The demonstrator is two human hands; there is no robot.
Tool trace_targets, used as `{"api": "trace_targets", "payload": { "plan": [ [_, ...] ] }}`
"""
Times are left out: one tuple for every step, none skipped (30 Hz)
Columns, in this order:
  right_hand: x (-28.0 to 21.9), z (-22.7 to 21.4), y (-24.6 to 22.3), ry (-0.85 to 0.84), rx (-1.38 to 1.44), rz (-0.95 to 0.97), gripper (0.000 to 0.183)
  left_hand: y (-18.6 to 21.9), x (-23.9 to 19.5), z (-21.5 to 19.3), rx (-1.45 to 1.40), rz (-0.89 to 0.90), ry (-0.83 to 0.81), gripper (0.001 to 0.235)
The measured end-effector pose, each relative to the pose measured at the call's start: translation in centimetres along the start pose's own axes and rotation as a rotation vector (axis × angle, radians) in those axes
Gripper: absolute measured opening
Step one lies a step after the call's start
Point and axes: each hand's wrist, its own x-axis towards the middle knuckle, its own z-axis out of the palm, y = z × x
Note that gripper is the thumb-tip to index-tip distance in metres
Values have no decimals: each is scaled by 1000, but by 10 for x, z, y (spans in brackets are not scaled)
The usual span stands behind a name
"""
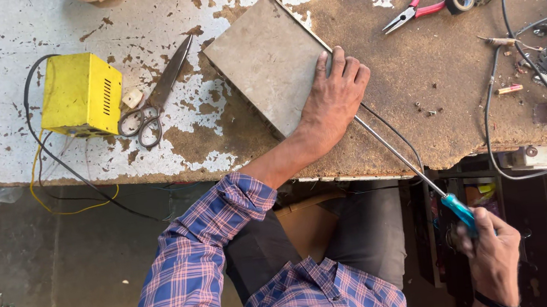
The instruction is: The person twists and connects wires, then uses a screwdriver to remove screws from a metal box. They open the box to reveal internal circuitry and continue manipulating wires inside.
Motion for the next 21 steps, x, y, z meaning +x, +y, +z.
{"api": "trace_targets", "payload": {
  "plan": [
    [0, -1, -2, -21, 63, -47, 39, 1, -1, -1, 10, 1, -3, 48],
    [1, -1, -4, -43, 125, -93, 38, 2, -1, -1, 20, 1, -6, 48],
    [2, 0, -5, -68, 187, -140, 42, 1, -1, -1, 23, 9, -22, 51],
    [4, 1, -7, -66, 174, -78, 40, 0, -1, -1, 26, 17, -37, 54],
    [5, 2, -9, -64, 159, -14, 40, 1, -2, -1, 28, 24, -55, 57],
    [4, 2, -11, -62, 144, 50, 42, 1, -2, 0, 43, 29, -81, 61],
    [3, 4, -13, -16, 8, 18, 40, 0, 0, 1, 59, 38, -104, 65],
    [1, 6, -14, 30, -130, -12, 41, 0, 1, 1, 75, 47, -127, 69],
    [-1, 7, -16, 75, -267, -37, 45, 0, 2, 2, 60, 43, -121, 69],
    [-5, 8, -17, 75, -251, -158, 43, 1, 3, 3, 45, 39, -116, 69],
    [-6, 11, -19, 68, -232, -282, 44, -1, 4, 3, 34, 29, -109, 68],
    [-5, 13, -22, 58, -213, -407, 47, -3, 6, 4, 51, 30, -110, 69],
    [-7, 12, -22, 45, -182, -290, 43, -1, 4, 5, 63, 32, -117, 70],
    [-6, 11, -24, 31, -150, -173, 39, -1, 2, 6, 75, 34, -123, 71],
    [-4, 11, -24, 22, -117, -56, 36, 1, 1, 8, 67, 32, -118, 69],
    [-6, 8, -24, 62, -235, -32, 38, 2, -1, 9, 60, 29, -112, 68],
    [-4, 7, -25, 106, -350, -12, 43, 1, 0, 9, 55, 29, -100, 67],
    [-3, 7, -26, 149, -468, 10, 51, 1, 2, 10, 75, 41, -100, 67],
    [-2, 6, -27, 87, -289, -89, 44, 1, 2, 11, 95, 49, -102, 68],
    [-1, 6, -27, 23, -112, -186, 43, 1, 3, 12, 114, 57, -104, 69],
    [-1, 7, -27, -49, 63, -275, 48, 1, 1, 14, 63, 62, -47, 66]
  ]
}}
